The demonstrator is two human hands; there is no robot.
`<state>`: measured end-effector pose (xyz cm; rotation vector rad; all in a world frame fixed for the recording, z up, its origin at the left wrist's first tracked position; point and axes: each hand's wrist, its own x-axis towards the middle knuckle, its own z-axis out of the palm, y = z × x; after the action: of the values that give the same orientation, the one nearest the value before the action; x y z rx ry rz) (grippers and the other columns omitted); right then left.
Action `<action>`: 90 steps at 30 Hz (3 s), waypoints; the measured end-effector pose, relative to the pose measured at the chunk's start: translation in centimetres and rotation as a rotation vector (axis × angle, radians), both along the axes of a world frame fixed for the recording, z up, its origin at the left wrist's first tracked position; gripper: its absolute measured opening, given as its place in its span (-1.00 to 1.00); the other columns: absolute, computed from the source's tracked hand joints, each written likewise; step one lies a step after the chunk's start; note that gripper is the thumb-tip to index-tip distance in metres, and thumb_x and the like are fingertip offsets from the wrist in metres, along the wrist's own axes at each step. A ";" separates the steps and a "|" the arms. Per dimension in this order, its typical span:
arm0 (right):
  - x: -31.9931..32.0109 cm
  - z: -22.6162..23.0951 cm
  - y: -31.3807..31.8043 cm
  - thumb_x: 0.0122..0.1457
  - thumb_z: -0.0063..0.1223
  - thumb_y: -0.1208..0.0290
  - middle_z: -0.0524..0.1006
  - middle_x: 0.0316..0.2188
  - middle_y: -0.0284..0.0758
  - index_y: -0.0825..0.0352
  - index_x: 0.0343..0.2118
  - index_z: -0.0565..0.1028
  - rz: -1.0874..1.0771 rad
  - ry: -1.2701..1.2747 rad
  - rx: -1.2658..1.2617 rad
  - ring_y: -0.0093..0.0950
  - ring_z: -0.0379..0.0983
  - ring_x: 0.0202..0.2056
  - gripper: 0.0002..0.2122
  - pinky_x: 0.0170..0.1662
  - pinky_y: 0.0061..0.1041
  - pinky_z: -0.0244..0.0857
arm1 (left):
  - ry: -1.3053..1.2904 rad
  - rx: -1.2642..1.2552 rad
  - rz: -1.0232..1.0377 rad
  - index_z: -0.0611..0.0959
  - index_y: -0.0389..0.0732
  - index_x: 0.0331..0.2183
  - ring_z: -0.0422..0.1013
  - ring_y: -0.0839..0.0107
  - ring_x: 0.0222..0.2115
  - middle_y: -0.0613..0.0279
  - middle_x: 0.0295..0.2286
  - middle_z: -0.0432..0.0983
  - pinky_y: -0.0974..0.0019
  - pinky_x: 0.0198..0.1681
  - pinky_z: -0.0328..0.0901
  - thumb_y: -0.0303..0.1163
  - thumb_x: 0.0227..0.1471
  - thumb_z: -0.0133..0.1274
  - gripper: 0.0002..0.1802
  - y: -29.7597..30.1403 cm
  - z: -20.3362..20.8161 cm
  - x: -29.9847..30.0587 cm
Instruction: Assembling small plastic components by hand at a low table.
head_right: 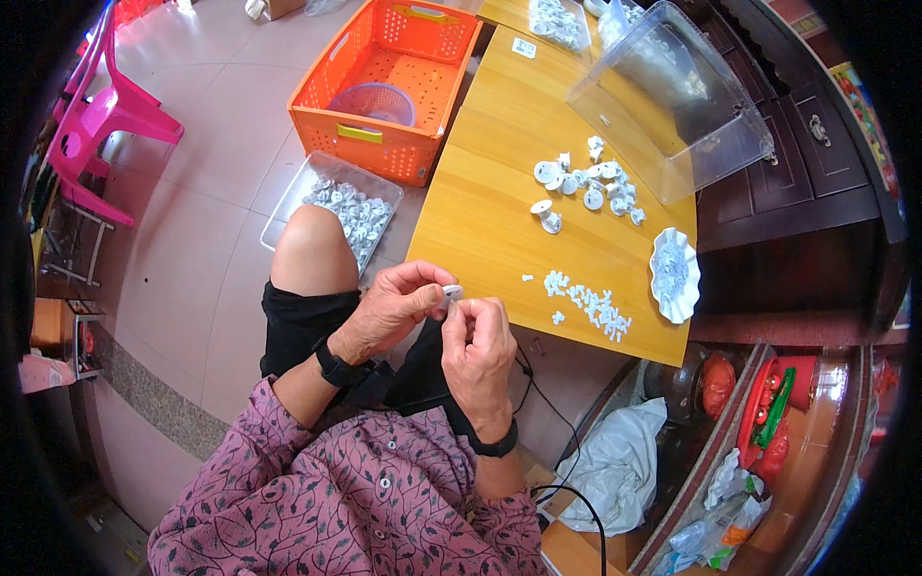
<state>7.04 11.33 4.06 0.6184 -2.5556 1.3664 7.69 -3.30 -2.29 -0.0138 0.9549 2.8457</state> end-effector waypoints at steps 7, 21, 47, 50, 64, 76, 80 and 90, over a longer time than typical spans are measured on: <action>-0.1 -0.4 -0.2 0.18 0.10 0.62 0.40 -0.46 -0.21 0.38 -0.35 0.38 0.019 0.042 0.048 -0.29 0.42 -0.47 -0.90 -0.42 -0.37 0.33 | 0.007 -0.027 0.009 0.60 -0.32 -0.10 0.46 0.51 -0.28 0.22 -0.23 0.54 0.42 -0.18 0.41 -0.41 0.17 0.16 -0.72 -0.1 -0.2 0.0; 0.4 0.3 -0.3 0.22 0.11 0.59 0.48 -0.42 -0.25 0.40 -0.32 0.45 0.006 -0.097 -0.111 -0.46 0.47 -0.48 -0.94 -0.42 -0.50 0.37 | 0.018 0.082 0.021 0.60 -0.31 -0.11 0.47 0.50 -0.26 0.22 -0.23 0.55 0.41 -0.17 0.42 -0.42 0.15 0.18 -0.72 0.2 -0.2 -0.1; 1.5 0.3 0.9 0.20 0.13 0.58 0.54 -0.44 -0.31 0.41 -0.32 0.48 -0.072 -0.163 -0.188 -0.54 0.49 -0.44 -0.94 -0.34 -0.56 0.39 | 0.070 0.079 -0.011 0.61 -0.32 -0.15 0.48 0.44 -0.25 0.18 -0.25 0.55 0.37 -0.14 0.42 -0.53 0.10 0.20 -0.75 0.9 0.9 0.3; 1.6 -0.2 1.0 0.21 0.13 0.57 0.54 -0.43 -0.29 0.41 -0.32 0.47 -0.055 -0.177 -0.211 -0.53 0.50 -0.43 -0.93 -0.34 -0.55 0.38 | 0.061 0.064 0.001 0.61 -0.33 -0.15 0.48 0.45 -0.27 0.18 -0.25 0.55 0.38 -0.14 0.42 -0.54 0.10 0.19 -0.76 0.8 0.8 0.6; 1.1 -0.9 -0.5 0.20 0.10 0.60 0.43 -0.45 -0.20 0.37 -0.33 0.39 0.000 0.170 -0.030 -0.29 0.47 -0.47 -0.90 -0.42 -0.39 0.36 | 0.055 -0.003 0.055 0.60 -0.29 -0.14 0.47 0.50 -0.26 0.26 -0.25 0.56 0.38 -0.18 0.42 -0.42 0.16 0.16 -0.76 0.2 0.2 0.9; 1.9 -1.2 0.1 0.24 0.15 0.50 0.51 -0.51 -0.37 0.40 -0.33 0.46 -0.027 -0.231 -0.357 -0.63 0.43 -0.48 -0.89 -0.38 -0.60 0.35 | 0.053 -0.063 0.066 0.62 -0.29 -0.14 0.49 0.50 -0.29 0.25 -0.25 0.58 0.41 -0.22 0.43 -0.40 0.16 0.18 -0.75 0.4 0.6 1.7; 2.3 -1.6 0.0 0.26 0.14 0.45 0.51 -0.52 -0.40 0.40 -0.32 0.47 -0.021 -0.260 -0.344 -0.66 0.41 -0.50 -0.87 -0.41 -0.63 0.33 | 0.041 -0.169 0.111 0.63 -0.29 -0.15 0.50 0.50 -0.33 0.24 -0.26 0.59 0.43 -0.26 0.43 -0.43 0.16 0.16 -0.78 -0.7 2.0 2.1; 3.0 -4.1 -1.9 0.17 0.08 0.59 0.48 -0.34 -0.11 0.44 -0.18 0.49 0.288 -0.174 0.067 -0.17 0.50 -0.34 -0.84 -0.27 -0.34 0.39 | -0.173 -0.189 0.600 0.58 -0.35 -0.14 0.53 0.46 -0.42 0.24 -0.38 0.56 0.47 -0.39 0.41 -0.37 0.18 0.15 -0.72 -10.8 1.5 0.6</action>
<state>10.05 9.44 -0.07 0.9515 -2.7423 1.4851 8.28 -14.07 -0.83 -0.6611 1.3628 3.1721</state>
